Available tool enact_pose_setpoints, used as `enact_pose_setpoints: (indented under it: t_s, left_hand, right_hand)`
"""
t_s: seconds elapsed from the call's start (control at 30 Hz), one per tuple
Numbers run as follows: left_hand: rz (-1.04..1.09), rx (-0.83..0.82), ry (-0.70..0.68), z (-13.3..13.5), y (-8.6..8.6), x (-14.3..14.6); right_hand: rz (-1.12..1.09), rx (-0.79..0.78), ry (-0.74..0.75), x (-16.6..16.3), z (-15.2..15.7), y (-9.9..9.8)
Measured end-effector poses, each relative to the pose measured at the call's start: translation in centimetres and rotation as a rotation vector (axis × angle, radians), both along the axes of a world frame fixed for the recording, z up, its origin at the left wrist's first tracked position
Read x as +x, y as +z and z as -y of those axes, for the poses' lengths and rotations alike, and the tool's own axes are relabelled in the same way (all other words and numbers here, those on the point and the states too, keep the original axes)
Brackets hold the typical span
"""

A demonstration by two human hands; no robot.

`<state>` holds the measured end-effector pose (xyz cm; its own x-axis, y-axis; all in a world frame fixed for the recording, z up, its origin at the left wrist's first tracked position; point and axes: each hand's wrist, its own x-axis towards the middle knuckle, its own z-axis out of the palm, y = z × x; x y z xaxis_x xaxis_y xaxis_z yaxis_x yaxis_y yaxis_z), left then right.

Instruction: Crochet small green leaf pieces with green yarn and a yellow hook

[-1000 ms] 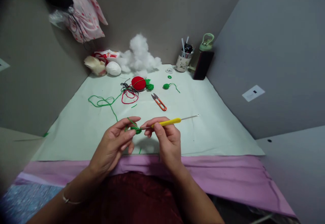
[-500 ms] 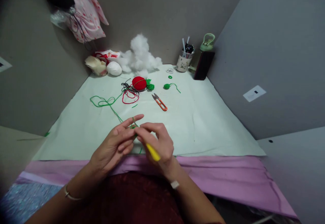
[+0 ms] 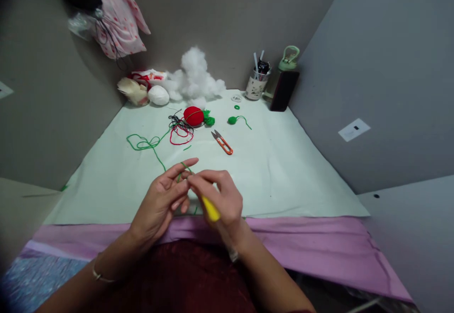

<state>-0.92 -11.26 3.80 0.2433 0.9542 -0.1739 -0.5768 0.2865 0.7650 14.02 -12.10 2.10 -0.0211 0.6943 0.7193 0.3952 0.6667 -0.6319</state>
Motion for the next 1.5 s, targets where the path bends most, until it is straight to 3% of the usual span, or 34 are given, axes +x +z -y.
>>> enact_pose_setpoints:
  t_s: [0.1, 0.3, 0.47, 0.77, 1.07, 1.23, 1.37, 1.43, 1.5]
  left_hand:
    - [0.101, -0.103, -0.103, -0.4, -0.1, -0.5]
    - [0.092, -0.065, -0.03, -0.4, 0.1, -0.8]
    - [-0.012, 0.035, -0.03, 0.1, -0.1, -0.2]
    - [-0.035, 0.033, 0.014, -0.1, 0.1, -0.4]
    - [-0.101, 0.059, 0.052, 0.1, -0.3, -0.5]
    - [-0.106, 0.093, 0.068, 0.3, -0.4, -0.3]
    - [0.016, 0.006, -0.007, 0.3, 0.0, -0.4]
    - [0.093, -0.07, -0.076, 0.0, 0.1, -0.7]
    - [0.146, -0.125, -0.105, -0.2, 0.2, -1.0]
  right_hand:
    - [0.057, 0.062, -0.033, 0.3, 0.0, 0.0]
    - [-0.456, -0.315, 0.161, 0.5, -1.0, 0.5]
    - [-0.457, -0.39, 0.209, 0.3, -1.0, 0.1]
    - [-0.669, -0.481, 0.344, 0.4, -1.2, 0.3]
    - [-0.309, -0.237, 0.195, 0.9, -0.1, 0.6]
    - [-0.046, 0.028, 0.135, 0.8, 0.1, 0.0]
    - [0.217, 0.2, 0.003, 0.7, 0.1, -0.6]
    - [0.252, 0.217, -0.016, 0.7, 0.0, -0.7]
    - [0.1, 0.122, 0.017, 0.7, -0.2, -0.5]
